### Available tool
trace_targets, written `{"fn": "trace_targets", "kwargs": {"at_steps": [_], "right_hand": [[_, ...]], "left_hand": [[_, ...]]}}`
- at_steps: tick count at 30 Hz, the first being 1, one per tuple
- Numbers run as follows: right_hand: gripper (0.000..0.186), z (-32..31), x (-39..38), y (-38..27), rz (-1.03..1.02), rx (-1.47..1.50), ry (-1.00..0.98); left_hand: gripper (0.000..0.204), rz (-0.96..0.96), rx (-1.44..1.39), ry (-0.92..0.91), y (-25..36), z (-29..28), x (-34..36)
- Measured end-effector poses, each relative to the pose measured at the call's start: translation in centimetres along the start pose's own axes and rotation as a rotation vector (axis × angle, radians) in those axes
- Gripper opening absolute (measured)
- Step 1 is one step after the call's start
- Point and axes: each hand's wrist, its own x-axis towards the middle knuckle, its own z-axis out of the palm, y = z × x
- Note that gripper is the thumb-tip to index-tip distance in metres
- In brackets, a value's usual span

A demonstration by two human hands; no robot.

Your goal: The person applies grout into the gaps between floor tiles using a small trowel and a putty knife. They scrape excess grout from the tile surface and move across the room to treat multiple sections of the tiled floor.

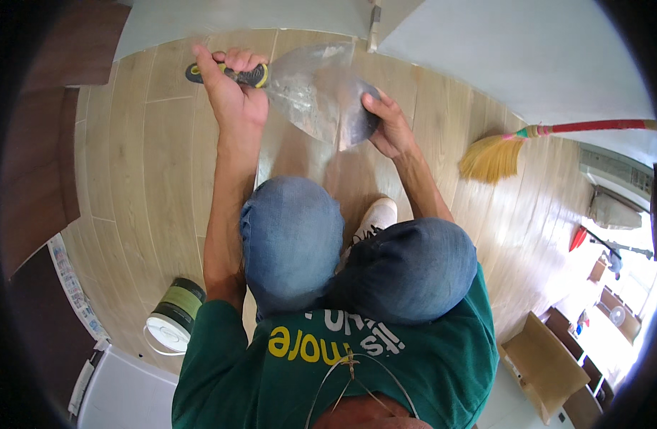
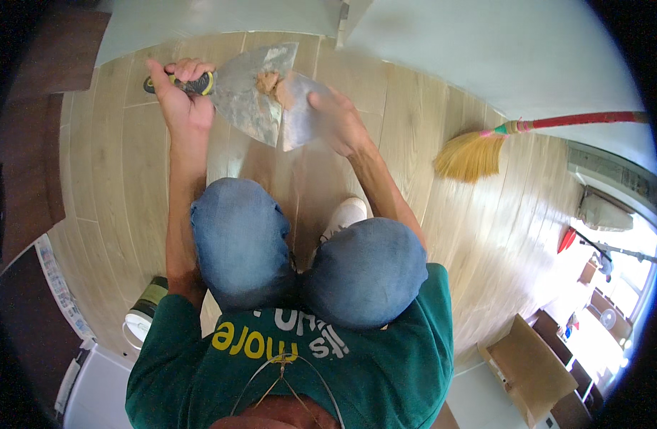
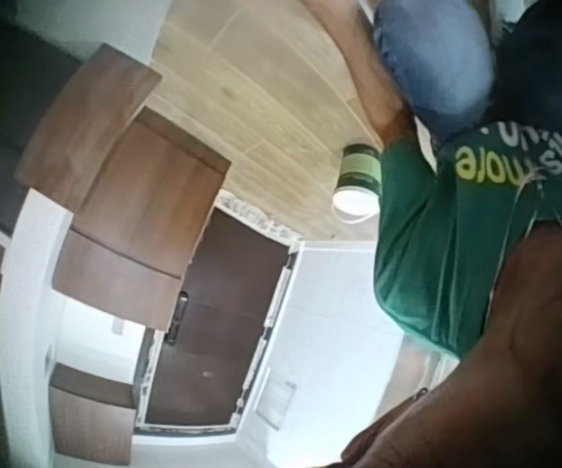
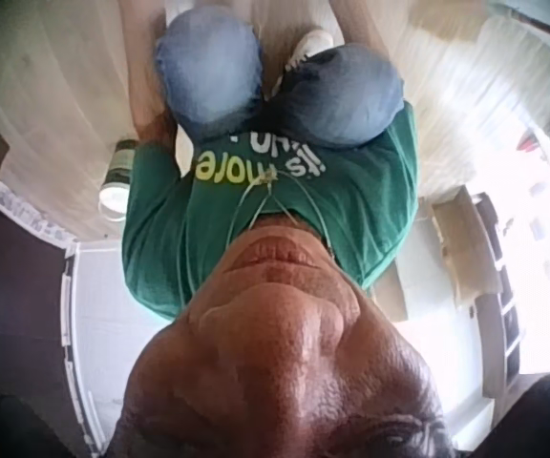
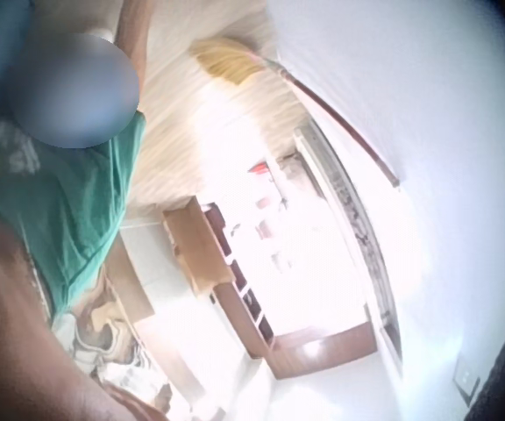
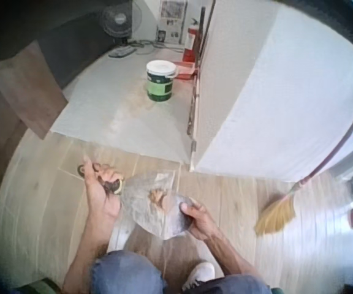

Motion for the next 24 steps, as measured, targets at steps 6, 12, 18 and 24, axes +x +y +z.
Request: {"fn": "trace_targets", "kwargs": {"at_steps": [6, 12, 18, 24], "right_hand": [[0.021, -3.0, -3.2, -3.9, -0.426, -0.768, 0.131], [0.037, 2.5, -4.3, -10.0, -1.155, -1.761, -0.217], [0.039, 3.7, -4.3, -10.0, -1.084, -1.954, -0.294], [0.036, 1.7, -4.0, -12.2, -0.695, -1.819, -0.548]], "left_hand": [[0.035, -0.003, -0.034, -0.014, 0.5, 0.3, 0.1], [0.035, 0.003, 0.055, 0.023, -0.1, 0.3, 0.0], [0.034, 0.001, 0.096, 0.011, -0.5, 0.6, -0.2], [0.034, -0.026, 0.109, 0.013, 0.0, -0.5, 0.3]]}}
